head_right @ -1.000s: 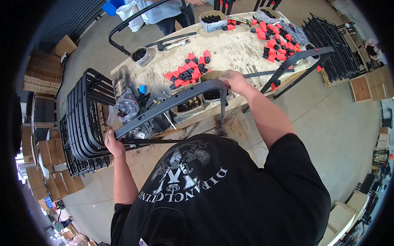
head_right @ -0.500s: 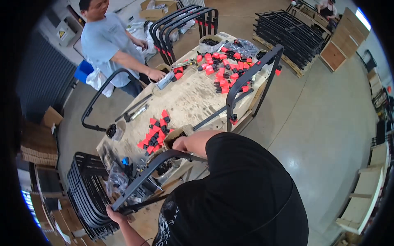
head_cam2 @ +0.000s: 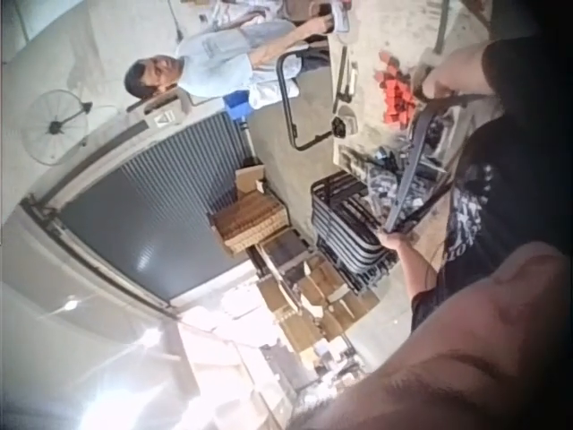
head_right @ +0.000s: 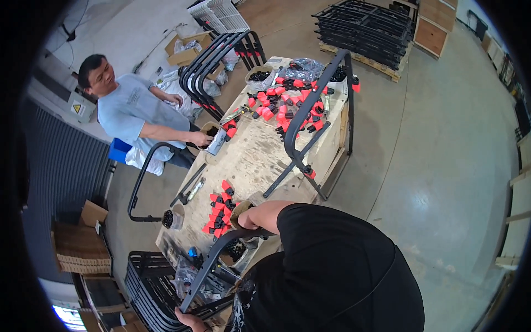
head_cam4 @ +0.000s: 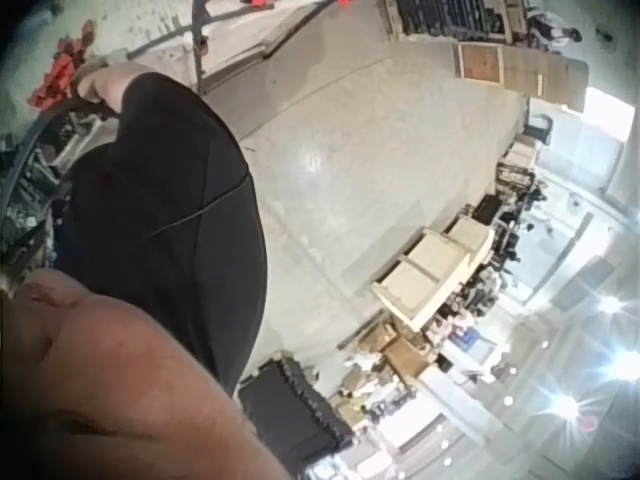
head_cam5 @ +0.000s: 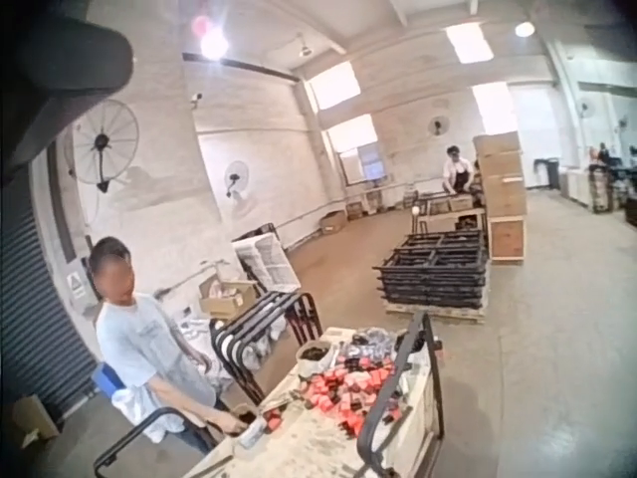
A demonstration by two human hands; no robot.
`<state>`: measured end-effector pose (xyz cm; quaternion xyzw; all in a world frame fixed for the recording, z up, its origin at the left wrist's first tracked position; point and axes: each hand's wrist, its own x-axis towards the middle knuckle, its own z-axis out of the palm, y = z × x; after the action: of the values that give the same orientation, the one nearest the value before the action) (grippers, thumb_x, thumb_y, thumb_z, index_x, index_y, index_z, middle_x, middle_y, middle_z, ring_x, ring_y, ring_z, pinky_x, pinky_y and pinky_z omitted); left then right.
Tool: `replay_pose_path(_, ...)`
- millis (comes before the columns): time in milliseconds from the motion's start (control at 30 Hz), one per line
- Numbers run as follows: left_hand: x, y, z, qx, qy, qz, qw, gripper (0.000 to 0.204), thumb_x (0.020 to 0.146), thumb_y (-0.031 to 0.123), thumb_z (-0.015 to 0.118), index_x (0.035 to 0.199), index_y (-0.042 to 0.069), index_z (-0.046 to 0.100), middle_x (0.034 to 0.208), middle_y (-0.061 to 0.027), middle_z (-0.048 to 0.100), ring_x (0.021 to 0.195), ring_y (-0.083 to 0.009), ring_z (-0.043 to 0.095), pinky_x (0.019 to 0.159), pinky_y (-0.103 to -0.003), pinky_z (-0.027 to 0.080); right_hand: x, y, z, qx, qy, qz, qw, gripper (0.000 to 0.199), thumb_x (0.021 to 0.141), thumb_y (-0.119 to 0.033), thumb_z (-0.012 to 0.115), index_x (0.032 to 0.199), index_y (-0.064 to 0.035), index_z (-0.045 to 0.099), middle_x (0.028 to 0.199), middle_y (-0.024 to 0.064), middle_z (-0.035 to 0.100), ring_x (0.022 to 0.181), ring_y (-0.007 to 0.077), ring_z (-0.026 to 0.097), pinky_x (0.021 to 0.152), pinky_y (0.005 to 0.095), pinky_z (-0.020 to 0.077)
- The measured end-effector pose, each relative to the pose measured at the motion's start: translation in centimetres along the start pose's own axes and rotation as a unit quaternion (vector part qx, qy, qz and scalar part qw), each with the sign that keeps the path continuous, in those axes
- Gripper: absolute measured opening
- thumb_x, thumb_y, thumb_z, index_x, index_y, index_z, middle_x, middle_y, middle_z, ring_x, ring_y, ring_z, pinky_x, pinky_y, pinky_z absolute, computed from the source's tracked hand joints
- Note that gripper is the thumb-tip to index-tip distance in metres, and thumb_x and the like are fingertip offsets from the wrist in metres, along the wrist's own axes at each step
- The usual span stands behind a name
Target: The recorder is attaching plastic clips and tightening bolts onto a metal frame using a hex key and a wrench.
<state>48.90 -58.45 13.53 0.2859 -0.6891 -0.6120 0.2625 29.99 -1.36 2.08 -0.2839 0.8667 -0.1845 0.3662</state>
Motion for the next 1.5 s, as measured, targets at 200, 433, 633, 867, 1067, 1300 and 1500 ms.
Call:
replay_pose_path(200, -3.1, -0.6, 1.3, 0.308, 0.098, 0.258, 0.910, 0.040, 0.107, 0.023, 0.046, 0.129, -0.006, 0.065, 0.126, -0.0214, 0.068, 0.113, -0.0317, 0.064, 0.099, -0.036, 0.047, -1.3, 1.2, -1.4, -0.011, 0.144, 0.036, 0.989, 0.012, 0.067, -0.011, 0.074, 0.077, -0.0058, 0.078, 0.080, 0.0126, 0.074, 0.071, 0.0237, 0.071, 0.060, 0.0435, 0.0543)
replay_pose_path(433, -4.0, -2.9, 7.1, 0.237, -0.167, 0.238, 0.927, 0.029, 0.103, 0.023, 0.053, 0.112, -0.002, 0.063, 0.103, -0.0136, 0.064, 0.091, -0.0240, 0.060, 0.082, -0.032, 0.046, -16.2, 0.4, 1.1, 0.764, 0.213, -0.112, 0.598, 0.007, 0.082, -0.008, 0.073, 0.088, -0.0056, 0.070, 0.076, 0.0044, 0.067, 0.071, 0.0173, 0.065, 0.058, 0.0318, 0.0519)
replay_pose_path(633, -14.2, -5.6, 15.1, 0.137, -0.433, 0.173, 0.874, 0.022, 0.098, 0.023, 0.061, 0.095, 0.002, 0.062, 0.080, -0.0058, 0.060, 0.070, -0.0163, 0.057, 0.065, -0.029, 0.045, -24.6, -5.0, 4.7, 0.873, 0.202, -0.093, 0.434, 0.028, 0.099, -0.028, 0.060, 0.078, -0.0094, 0.057, 0.070, 0.0008, 0.052, 0.056, 0.0102, 0.045, 0.044, 0.0241, 0.0296)
replay_pose_path(867, -15.7, -2.5, 22.6, 0.369, -0.441, 0.344, 0.742, 0.034, 0.084, 0.021, 0.066, 0.110, -0.001, 0.066, 0.114, -0.0237, 0.066, 0.112, -0.0373, 0.061, 0.099, -0.046, 0.047, -25.2, -10.6, 15.2, 0.815, 0.314, 0.073, 0.482, 0.042, 0.100, -0.039, 0.061, 0.071, -0.0129, 0.046, 0.060, -0.0013, 0.036, 0.046, 0.0111, 0.030, 0.040, 0.0285, 0.0250)
replay_pose_path(1067, -14.2, -5.6, 26.0, 0.544, -0.398, 0.342, 0.654, 0.056, 0.080, 0.035, 0.069, 0.128, 0.006, 0.063, 0.133, -0.0207, 0.060, 0.134, -0.0388, 0.046, 0.112, -0.047, 0.037, -32.2, -13.2, 36.0, 0.507, 0.351, 0.522, 0.590, 0.047, 0.091, -0.047, 0.064, 0.101, -0.0013, 0.071, 0.068, 0.0107, 0.062, 0.054, 0.0241, 0.059, 0.053, 0.0417, 0.0490)
replay_pose_path(1300, -15.7, -3.1, 30.4, 0.574, -0.500, 0.292, 0.580, 0.060, 0.079, 0.031, 0.071, 0.134, 0.009, 0.059, 0.138, -0.0193, 0.058, 0.131, -0.0342, 0.052, 0.112, -0.041, 0.040, -43.4, -23.3, 64.9, 0.388, 0.003, 0.670, 0.633, 0.039, 0.083, -0.019, 0.061, 0.118, -0.0052, 0.073, 0.128, 0.0217, 0.066, 0.121, 0.0339, 0.063, 0.099, 0.0438, 0.0501)
replay_pose_path(1500, -14.8, -6.5, 32.2, 0.604, -0.504, 0.311, 0.534, 0.044, 0.081, 0.024, 0.069, 0.121, 0.009, 0.068, 0.129, -0.0187, 0.065, 0.123, -0.0333, 0.061, 0.104, -0.040, 0.048, -42.5, -25.7, 66.7, 0.471, 0.050, 0.703, 0.530, 0.041, 0.086, -0.027, 0.058, 0.117, -0.0046, 0.073, 0.128, 0.0209, 0.066, 0.124, 0.0315, 0.062, 0.100, 0.0419, 0.0503)
